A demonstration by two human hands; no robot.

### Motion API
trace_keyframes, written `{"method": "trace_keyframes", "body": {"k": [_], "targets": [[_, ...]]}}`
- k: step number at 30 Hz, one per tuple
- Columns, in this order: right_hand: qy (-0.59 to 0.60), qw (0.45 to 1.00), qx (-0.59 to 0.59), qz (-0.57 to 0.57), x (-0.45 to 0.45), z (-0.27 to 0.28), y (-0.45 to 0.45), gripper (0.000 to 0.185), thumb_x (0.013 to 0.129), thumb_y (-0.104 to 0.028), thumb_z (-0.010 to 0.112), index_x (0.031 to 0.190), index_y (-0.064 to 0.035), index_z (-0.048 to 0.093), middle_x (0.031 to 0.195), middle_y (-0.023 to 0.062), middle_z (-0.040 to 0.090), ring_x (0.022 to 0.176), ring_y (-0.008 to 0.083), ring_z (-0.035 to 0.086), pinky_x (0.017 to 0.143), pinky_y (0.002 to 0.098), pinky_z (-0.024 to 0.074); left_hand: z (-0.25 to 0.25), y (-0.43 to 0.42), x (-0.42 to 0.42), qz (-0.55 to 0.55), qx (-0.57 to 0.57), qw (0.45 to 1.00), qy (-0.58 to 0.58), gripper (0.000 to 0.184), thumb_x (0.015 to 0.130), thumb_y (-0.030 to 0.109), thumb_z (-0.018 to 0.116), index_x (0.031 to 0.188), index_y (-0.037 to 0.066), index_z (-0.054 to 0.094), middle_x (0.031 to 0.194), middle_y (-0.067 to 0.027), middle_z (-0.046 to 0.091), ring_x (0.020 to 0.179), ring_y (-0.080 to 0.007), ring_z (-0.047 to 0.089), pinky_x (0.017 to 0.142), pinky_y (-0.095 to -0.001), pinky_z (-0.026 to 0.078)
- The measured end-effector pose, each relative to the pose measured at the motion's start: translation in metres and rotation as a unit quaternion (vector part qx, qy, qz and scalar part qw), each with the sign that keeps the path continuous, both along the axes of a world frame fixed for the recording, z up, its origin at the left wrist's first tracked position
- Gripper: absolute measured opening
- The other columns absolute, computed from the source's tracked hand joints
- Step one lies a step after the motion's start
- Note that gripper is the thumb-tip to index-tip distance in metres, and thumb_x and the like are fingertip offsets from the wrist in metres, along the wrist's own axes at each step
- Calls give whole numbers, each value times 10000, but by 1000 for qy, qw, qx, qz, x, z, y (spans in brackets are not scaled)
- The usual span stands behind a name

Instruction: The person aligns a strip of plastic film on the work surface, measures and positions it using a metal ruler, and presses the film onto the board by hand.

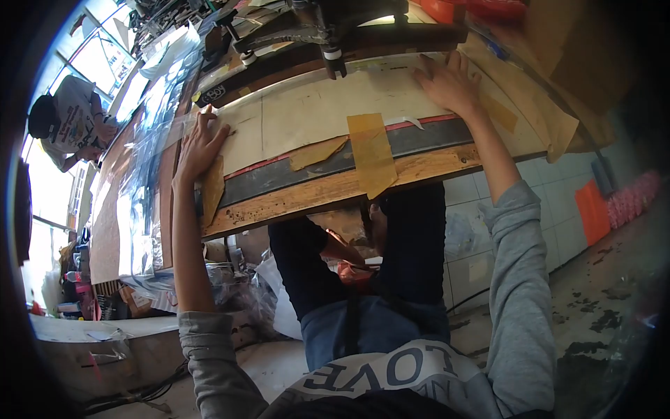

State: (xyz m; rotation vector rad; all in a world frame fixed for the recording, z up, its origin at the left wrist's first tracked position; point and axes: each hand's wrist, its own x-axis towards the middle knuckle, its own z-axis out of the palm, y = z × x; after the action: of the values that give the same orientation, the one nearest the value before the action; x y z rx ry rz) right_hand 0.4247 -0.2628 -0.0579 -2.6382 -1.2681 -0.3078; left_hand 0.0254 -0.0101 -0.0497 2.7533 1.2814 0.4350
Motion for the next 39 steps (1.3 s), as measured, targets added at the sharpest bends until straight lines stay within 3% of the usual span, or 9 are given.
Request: {"method": "trace_keyframes", "body": {"k": [6,17,20,26,35,39], "targets": [[-3,1000,10,1,-1,1,-1,559,906,-566,446,1393,-292,465,1371,184,364,1327,344,279,974,684,255,1,-2,2,15,-1,1000,-1,804,883,586,490,1465,76,272,1384,-92,504,1374,-243,369,1078,-563,253],[-33,999,11,-18,-6,2,-1,535,909,-568,474,1393,-339,474,1295,187,426,1270,351,362,981,601,299,9,1,2,20,-47,999,6,770,855,599,515,1400,80,351,1357,-108,525,1310,-252,454,1069,-501,274],[-12,1000,20,-12,-5,2,0,554,893,-551,490,1375,-277,487,1365,189,378,1327,352,299,994,661,262,11,0,1,28,-54,998,13,762,854,599,516,1400,93,354,1355,-108,527,1305,-253,460,1073,-493,273],[8,1000,8,-8,-8,9,-2,559,887,-544,503,1370,-264,486,1355,160,393,1318,338,317,979,660,276,12,-2,2,24,-51,998,2,752,853,598,519,1400,107,356,1353,-110,526,1302,-258,464,1081,-491,267],[-55,996,66,1,0,-3,-3,566,877,-497,557,1336,-168,524,1291,147,457,1263,321,386,980,627,301,12,-2,2,22,-51,998,1,739,859,585,524,1395,102,365,1338,-107,534,1296,-263,468,1082,-494,258],[-18,999,49,-9,-6,4,-3,561,877,-500,551,1325,-162,540,1294,144,456,1268,316,383,983,621,303,13,-3,2,18,-50,999,-2,739,863,581,522,1400,100,362,1338,-109,532,1302,-262,460,1081,-493,256]]}}
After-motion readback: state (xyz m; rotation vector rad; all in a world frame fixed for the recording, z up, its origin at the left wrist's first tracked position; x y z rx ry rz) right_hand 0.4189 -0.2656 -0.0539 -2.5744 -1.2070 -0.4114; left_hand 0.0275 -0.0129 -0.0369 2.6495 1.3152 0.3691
